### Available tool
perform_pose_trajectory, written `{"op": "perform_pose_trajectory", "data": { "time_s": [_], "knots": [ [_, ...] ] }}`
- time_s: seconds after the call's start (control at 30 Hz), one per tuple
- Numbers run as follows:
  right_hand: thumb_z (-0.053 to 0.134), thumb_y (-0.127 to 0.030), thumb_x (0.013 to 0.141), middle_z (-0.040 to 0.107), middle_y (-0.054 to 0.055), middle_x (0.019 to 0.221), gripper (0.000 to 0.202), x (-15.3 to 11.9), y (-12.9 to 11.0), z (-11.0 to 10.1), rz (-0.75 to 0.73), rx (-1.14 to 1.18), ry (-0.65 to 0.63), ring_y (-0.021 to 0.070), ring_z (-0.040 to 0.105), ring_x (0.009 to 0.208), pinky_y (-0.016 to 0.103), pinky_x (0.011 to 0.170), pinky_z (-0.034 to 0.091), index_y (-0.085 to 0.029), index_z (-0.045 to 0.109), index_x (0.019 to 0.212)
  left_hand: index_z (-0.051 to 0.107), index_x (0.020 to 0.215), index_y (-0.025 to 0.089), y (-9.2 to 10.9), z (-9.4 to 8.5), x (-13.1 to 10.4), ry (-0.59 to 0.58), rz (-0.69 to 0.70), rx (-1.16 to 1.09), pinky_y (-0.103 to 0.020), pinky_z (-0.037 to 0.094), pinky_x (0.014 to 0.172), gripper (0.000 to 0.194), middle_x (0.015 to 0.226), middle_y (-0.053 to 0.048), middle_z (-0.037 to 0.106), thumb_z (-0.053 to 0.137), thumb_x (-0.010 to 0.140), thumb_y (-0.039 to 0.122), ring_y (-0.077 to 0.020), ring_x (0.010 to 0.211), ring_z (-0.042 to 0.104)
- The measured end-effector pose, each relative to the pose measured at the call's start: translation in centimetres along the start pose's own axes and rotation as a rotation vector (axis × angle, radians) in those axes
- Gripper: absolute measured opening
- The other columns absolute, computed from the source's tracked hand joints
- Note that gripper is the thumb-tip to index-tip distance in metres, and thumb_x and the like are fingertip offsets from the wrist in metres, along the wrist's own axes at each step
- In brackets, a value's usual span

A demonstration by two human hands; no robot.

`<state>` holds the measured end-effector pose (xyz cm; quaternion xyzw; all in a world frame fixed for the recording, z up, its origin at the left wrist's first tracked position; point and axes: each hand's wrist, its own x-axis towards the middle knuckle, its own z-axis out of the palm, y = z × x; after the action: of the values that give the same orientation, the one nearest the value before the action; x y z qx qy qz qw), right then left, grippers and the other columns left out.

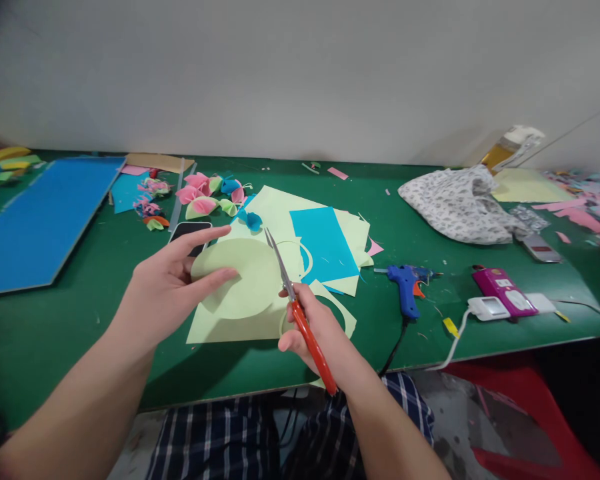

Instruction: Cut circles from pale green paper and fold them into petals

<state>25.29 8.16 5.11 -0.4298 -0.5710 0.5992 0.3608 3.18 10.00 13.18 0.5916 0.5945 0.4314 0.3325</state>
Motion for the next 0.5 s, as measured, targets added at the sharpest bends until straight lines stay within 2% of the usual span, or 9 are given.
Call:
{"op": "perform_pose_trajectory", "data": {
  "time_s": [0.2,0.4,0.5],
  "knots": [
    [0.059,-0.095,0.042,0.048,-0.003,0.078,0.099,-0.06,-0.38,0.08,0.037,0.028,0.001,0.013,0.04,0.062,0.028,0.058,0.034,-0.025,0.053,0.112,0.069,0.122,0.028,0.37,-0.07,0.12,-0.009,-0.006,0.032,-0.015,0.032,0.037,0.048,0.051,0.009,0.041,0.078,0.076,0.034,-0.0066,0.043,0.03],
    [0.061,-0.094,0.039,0.047,-0.004,0.076,0.099,-0.13,-0.77,0.21,0.059,0.057,0.021,0.0131,0.037,0.063,0.027,0.058,0.033,-0.025,0.053,0.109,0.066,0.127,0.028,0.22,-0.12,0.32,-0.026,-0.041,-0.015,-0.016,0.041,0.042,0.055,0.06,0.005,0.06,0.079,0.074,0.036,-0.0079,0.047,0.046],
    [0.065,-0.091,0.037,0.045,-0.004,0.076,0.098,-0.23,-0.93,0.27,0.104,0.102,0.016,0.0126,0.036,0.062,0.026,0.057,0.032,-0.025,0.053,0.109,0.065,0.129,0.027,0.05,-0.17,0.45,-0.01,-0.053,-0.01,-0.017,0.041,0.041,0.06,0.056,0.005,0.059,0.08,0.072,0.039,-0.0092,0.046,0.047]
  ]
}}
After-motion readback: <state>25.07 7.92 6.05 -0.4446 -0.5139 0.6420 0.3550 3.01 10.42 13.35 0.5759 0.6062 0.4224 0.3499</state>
